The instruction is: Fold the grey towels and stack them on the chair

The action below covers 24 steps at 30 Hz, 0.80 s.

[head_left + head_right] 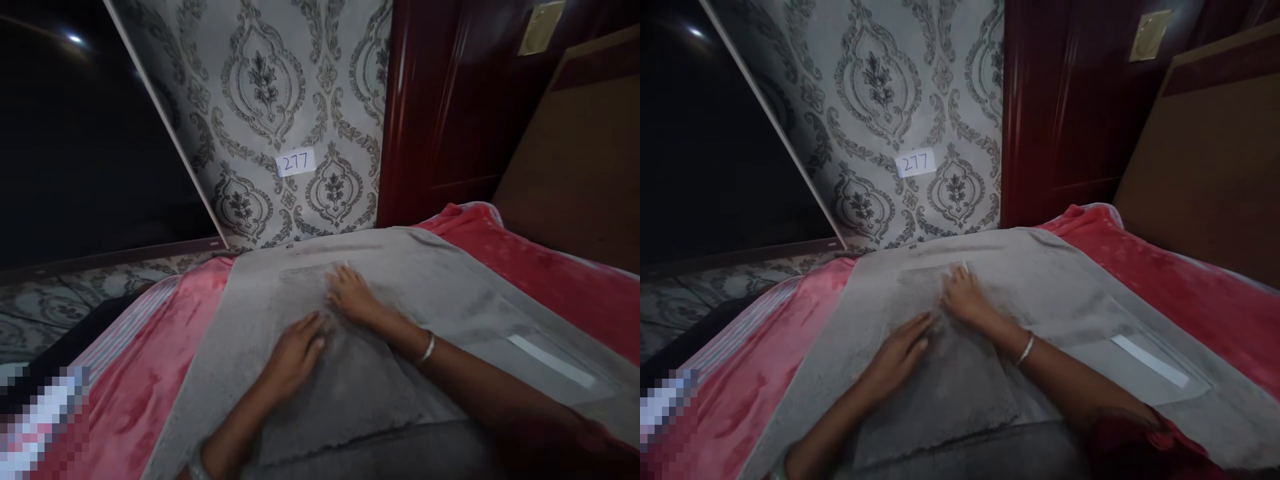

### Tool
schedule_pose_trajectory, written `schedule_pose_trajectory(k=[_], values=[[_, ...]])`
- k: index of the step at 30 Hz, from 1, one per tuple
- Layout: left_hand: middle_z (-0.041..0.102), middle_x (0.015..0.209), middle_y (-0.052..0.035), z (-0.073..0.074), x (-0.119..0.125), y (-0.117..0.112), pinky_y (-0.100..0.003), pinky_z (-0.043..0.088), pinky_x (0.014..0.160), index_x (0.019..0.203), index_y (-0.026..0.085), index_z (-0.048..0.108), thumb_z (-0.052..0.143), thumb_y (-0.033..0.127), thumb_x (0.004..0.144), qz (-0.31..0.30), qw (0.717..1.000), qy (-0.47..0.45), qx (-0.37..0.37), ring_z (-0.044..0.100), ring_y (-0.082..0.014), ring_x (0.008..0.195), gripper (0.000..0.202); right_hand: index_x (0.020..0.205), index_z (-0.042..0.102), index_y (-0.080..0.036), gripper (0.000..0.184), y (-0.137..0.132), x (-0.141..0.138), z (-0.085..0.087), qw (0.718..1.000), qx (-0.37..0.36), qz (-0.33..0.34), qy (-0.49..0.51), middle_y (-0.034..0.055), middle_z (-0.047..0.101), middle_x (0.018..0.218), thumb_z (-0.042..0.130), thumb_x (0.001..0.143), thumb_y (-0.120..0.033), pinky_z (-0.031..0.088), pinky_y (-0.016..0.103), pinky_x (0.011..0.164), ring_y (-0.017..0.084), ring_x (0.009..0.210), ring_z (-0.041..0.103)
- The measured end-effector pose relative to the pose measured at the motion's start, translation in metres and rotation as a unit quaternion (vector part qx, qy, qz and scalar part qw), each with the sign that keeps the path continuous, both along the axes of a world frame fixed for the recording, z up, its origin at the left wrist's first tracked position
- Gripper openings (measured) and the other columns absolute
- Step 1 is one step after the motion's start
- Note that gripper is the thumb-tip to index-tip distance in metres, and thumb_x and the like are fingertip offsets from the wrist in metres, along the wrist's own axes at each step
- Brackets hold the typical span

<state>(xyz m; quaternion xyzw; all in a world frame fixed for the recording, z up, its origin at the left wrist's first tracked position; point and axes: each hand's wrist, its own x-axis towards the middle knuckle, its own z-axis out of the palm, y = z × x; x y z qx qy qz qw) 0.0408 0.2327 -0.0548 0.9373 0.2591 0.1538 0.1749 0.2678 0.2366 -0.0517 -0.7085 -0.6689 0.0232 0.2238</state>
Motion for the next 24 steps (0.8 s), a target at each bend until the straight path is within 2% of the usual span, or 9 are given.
schedule_pose_trajectory(k=[2, 5, 7, 9, 13, 15, 18, 20, 24], values=[[0.049, 0.15, -0.0093, 0.013, 0.007, 0.032, -0.051, 0.031, 0.118, 0.144, 0.023, 0.05, 0.026, 0.042, 0.101, 0.005, 1.0, -0.023, 0.015, 0.043, -0.0239, 0.14, 0.053, 0.148, 0.046, -0.021, 0.058, -0.021, -0.016, -0.004, 0.997, -0.011, 0.072, -0.014, 0.0138, 0.028, 0.161, 0.053, 0.094, -0.04, 0.014, 0.053, 0.119, 0.033, 0.15, 0.017], [0.046, 0.153, -0.0083, 0.027, 0.026, 0.084, -0.051, 0.025, 0.12, 0.146, 0.023, 0.047, 0.029, 0.039, 0.101, 0.003, 0.999, 0.026, 0.037, 0.038, -0.0223, 0.143, 0.051, 0.151, 0.042, -0.025, 0.063, -0.042, -0.028, -0.013, 0.989, -0.03, 0.144, -0.009, 0.0125, 0.028, 0.162, 0.052, 0.094, -0.051, 0.01, 0.058, 0.119, 0.034, 0.151, 0.014], [0.039, 0.157, -0.0075, 0.026, 0.04, 0.111, -0.054, 0.02, 0.121, 0.149, 0.026, 0.041, 0.032, 0.04, 0.1, 0.019, 0.996, 0.066, 0.056, 0.03, -0.0235, 0.147, 0.052, 0.153, 0.04, -0.027, 0.066, -0.047, -0.03, -0.017, 0.986, -0.038, 0.164, -0.007, 0.0113, 0.027, 0.162, 0.051, 0.094, -0.055, 0.008, 0.058, 0.119, 0.034, 0.151, 0.014], [0.033, 0.16, -0.0076, 0.015, 0.049, 0.129, -0.058, 0.016, 0.12, 0.151, 0.027, 0.037, 0.034, 0.041, 0.1, 0.043, 0.991, 0.1, 0.073, 0.024, -0.0261, 0.15, 0.054, 0.153, 0.038, -0.028, 0.067, -0.047, -0.029, -0.021, 0.985, -0.041, 0.167, -0.007, 0.0104, 0.025, 0.163, 0.05, 0.094, -0.056, 0.006, 0.057, 0.12, 0.032, 0.152, 0.012], [0.03, 0.161, -0.0064, -0.014, 0.053, 0.141, -0.06, 0.011, 0.12, 0.153, 0.029, 0.035, 0.029, 0.045, 0.1, 0.057, 0.986, 0.135, 0.079, 0.02, -0.0278, 0.151, 0.055, 0.154, 0.038, -0.028, 0.068, -0.045, -0.027, -0.023, 0.984, -0.047, 0.169, 0.004, 0.0104, 0.025, 0.162, 0.05, 0.094, -0.058, 0.004, 0.056, 0.121, 0.032, 0.152, 0.011], [0.028, 0.162, -0.0053, -0.021, 0.051, 0.142, -0.058, 0.01, 0.121, 0.153, 0.029, 0.033, 0.027, 0.048, 0.1, 0.052, 0.986, 0.135, 0.077, 0.018, -0.027, 0.151, 0.056, 0.154, 0.037, -0.027, 0.069, -0.045, -0.027, -0.023, 0.983, -0.049, 0.174, 0.01, 0.0111, 0.025, 0.162, 0.05, 0.094, -0.057, 0.003, 0.057, 0.121, 0.032, 0.152, 0.01], [0.028, 0.162, -0.0054, -0.02, 0.049, 0.142, -0.058, 0.011, 0.121, 0.154, 0.029, 0.032, 0.025, 0.05, 0.1, 0.05, 0.987, 0.136, 0.074, 0.018, -0.027, 0.151, 0.058, 0.154, 0.037, -0.029, 0.067, -0.045, -0.025, -0.021, 0.981, -0.057, 0.183, 0.024, 0.0096, 0.025, 0.163, 0.051, 0.094, -0.055, 0.001, 0.057, 0.121, 0.031, 0.152, 0.007], [0.029, 0.162, -0.0059, -0.017, 0.049, 0.141, -0.058, 0.012, 0.121, 0.154, 0.028, 0.033, 0.026, 0.05, 0.1, 0.051, 0.987, 0.136, 0.075, 0.019, -0.0272, 0.151, 0.058, 0.153, 0.037, -0.034, 0.065, -0.048, -0.023, -0.019, 0.978, -0.056, 0.2, 0.032, 0.0056, 0.024, 0.163, 0.053, 0.094, -0.054, -0.002, 0.057, 0.12, 0.031, 0.152, 0.005], [0.03, 0.161, -0.0072, -0.014, 0.051, 0.14, -0.058, 0.013, 0.12, 0.153, 0.027, 0.035, 0.027, 0.049, 0.1, 0.056, 0.987, 0.134, 0.076, 0.021, -0.0282, 0.15, 0.058, 0.152, 0.035, -0.041, 0.064, -0.07, -0.022, -0.011, 0.953, -0.071, 0.292, 0.041, -0.0017, 0.025, 0.163, 0.053, 0.093, -0.056, -0.006, 0.058, 0.12, 0.03, 0.153, 0.002]])
